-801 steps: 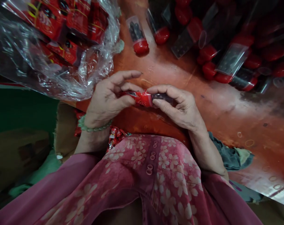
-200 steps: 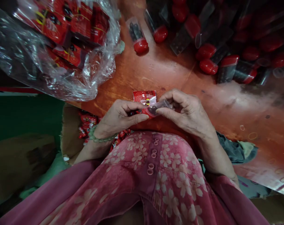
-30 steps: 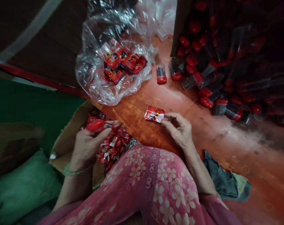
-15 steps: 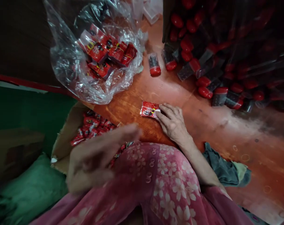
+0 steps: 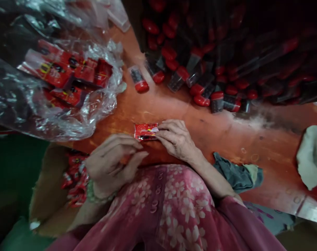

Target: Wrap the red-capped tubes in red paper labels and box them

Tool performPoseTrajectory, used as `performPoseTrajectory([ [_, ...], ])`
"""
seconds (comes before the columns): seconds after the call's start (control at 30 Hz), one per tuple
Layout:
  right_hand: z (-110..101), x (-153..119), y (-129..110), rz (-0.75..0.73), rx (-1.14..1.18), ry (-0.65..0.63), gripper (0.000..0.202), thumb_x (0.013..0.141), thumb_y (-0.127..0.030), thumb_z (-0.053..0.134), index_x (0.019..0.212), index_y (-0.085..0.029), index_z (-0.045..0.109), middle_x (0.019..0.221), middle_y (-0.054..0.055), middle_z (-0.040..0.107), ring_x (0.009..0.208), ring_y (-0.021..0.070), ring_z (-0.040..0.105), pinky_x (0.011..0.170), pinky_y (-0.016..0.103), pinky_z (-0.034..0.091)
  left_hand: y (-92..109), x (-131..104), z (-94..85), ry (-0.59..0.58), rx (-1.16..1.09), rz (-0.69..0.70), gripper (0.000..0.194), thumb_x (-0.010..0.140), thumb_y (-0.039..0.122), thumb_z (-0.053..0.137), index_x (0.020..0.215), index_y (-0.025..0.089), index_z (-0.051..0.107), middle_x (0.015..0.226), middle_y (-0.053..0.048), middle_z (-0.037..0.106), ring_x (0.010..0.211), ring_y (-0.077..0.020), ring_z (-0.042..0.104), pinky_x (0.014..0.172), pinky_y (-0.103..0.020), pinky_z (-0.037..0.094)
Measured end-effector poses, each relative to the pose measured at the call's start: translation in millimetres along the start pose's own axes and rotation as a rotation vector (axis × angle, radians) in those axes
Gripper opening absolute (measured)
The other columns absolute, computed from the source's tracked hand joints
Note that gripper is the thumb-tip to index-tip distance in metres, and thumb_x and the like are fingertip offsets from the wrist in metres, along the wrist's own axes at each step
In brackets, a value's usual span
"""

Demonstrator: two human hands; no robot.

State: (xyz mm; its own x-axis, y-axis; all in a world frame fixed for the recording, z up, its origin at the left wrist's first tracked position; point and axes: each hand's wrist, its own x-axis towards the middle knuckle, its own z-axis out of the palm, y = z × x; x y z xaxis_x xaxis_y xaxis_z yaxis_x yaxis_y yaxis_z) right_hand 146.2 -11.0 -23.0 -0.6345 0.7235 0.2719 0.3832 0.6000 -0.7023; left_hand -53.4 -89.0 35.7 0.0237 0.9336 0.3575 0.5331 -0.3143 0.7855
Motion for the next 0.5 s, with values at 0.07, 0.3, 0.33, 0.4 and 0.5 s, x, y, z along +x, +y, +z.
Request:
performPoseTrajectory([
  [0.07, -6, 2, -3, -0.038, -0.036, 0.006, 0.02, 0.102, -0.029, 0.059, 0.101, -0.024, 0.078, 0.106, 0.007, 0.08, 0.105, 0.0224, 0.071, 0.093, 0.041, 0.057, -14, 6, 9.0, -0.061, 0.267, 0.14, 0.019, 0.086, 0.027, 0.079, 0.096, 0.017, 0.067, 0.097, -0.01, 0.078, 0.09, -0.0243, 0.073, 0.083, -0.038, 0.059],
  [0.3, -19, 2, -8, -0.134, -0.138, -0.066, 0.02, 0.102, -0.018, 0.053, 0.102, -0.019, 0.073, 0.096, 0.007, 0.077, 0.091, 0.019, 0.066, 0.081, 0.035, 0.053, -28, 7, 19.3, -0.096, 0.394, 0.212, 0.036, 0.089, 0.015, 0.072, 0.123, 0.009, 0.061, 0.103, -0.015, 0.077, 0.094, -0.0251, 0.071, 0.089, -0.037, 0.057],
  [0.33, -21, 2, -9, -0.138, -0.146, -0.082, 0.02, 0.102, -0.017, 0.053, 0.102, -0.018, 0.073, 0.095, 0.007, 0.077, 0.089, 0.0187, 0.065, 0.08, 0.034, 0.053, -28, 8, 19.2, -0.092, 0.395, 0.21, 0.038, 0.089, 0.019, 0.073, 0.124, 0.009, 0.061, 0.104, -0.016, 0.076, 0.094, -0.0253, 0.071, 0.087, -0.037, 0.056],
  [0.4, -23, 1, -11, -0.142, -0.161, -0.114, 0.021, 0.103, -0.018, 0.052, 0.104, -0.018, 0.072, 0.094, 0.006, 0.077, 0.088, 0.018, 0.065, 0.078, 0.033, 0.052, -29, 12, 19.7, -0.118, 0.452, 0.237, 0.039, 0.09, 0.023, 0.073, 0.126, 0.009, 0.061, 0.109, -0.017, 0.075, 0.095, -0.0269, 0.069, 0.085, -0.039, 0.055],
  [0.5, -29, 1, -16, -0.133, -0.159, -0.158, 0.023, 0.106, -0.024, 0.05, 0.102, -0.02, 0.072, 0.094, 0.005, 0.077, 0.087, 0.0165, 0.065, 0.079, 0.032, 0.052, -31, 14, 22.8, -0.166, 0.514, 0.327, 0.022, 0.093, 0.014, 0.065, 0.115, 0.015, 0.066, 0.103, -0.011, 0.077, 0.092, -0.0259, 0.066, 0.085, -0.041, 0.051],
])
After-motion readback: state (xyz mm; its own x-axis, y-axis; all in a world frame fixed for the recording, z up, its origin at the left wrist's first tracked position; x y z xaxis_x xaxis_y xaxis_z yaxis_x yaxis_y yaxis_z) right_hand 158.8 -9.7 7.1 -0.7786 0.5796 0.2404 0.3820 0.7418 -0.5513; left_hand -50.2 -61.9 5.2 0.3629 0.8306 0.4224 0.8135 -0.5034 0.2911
